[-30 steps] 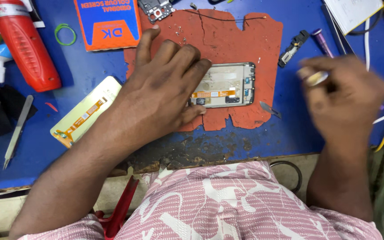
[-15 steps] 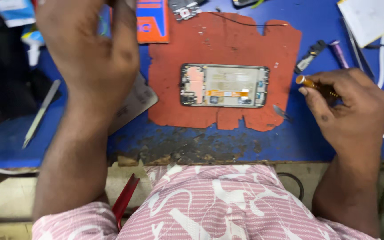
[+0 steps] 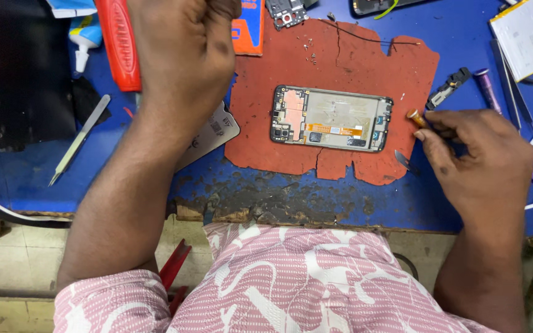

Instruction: The person tests a smartphone screen by swiping and tapping, then removes the battery and uses a screwdriver and tweezers to detach and reattach internal ribbon cables. The phone remains disassembled at the end.

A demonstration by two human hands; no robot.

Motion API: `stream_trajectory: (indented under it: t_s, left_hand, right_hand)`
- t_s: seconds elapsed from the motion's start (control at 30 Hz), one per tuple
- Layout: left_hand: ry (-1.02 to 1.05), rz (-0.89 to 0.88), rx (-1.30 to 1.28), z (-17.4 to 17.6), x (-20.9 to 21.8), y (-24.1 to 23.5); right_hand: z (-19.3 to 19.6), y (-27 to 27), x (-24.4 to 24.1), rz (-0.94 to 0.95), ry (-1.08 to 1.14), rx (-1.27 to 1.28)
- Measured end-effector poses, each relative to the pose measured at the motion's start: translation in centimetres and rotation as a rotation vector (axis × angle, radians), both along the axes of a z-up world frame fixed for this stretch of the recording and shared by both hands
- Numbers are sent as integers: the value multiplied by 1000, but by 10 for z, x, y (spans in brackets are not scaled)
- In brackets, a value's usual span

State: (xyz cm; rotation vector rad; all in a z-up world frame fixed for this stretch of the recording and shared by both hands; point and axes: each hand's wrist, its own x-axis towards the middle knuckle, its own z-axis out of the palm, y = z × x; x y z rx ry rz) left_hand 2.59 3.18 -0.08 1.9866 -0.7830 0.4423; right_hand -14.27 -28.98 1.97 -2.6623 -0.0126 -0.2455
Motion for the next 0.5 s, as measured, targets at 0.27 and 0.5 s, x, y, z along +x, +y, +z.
stream_trajectory:
  t_s: [0.27,0.5]
  left_hand:
    - [-42,-25,106,25,-14,-17]
    - [-88,-69,152,34,-15,-21]
  right_hand:
    - [23,-24,77,325,-141,-146]
    - [5,-36,123,359,224,-286]
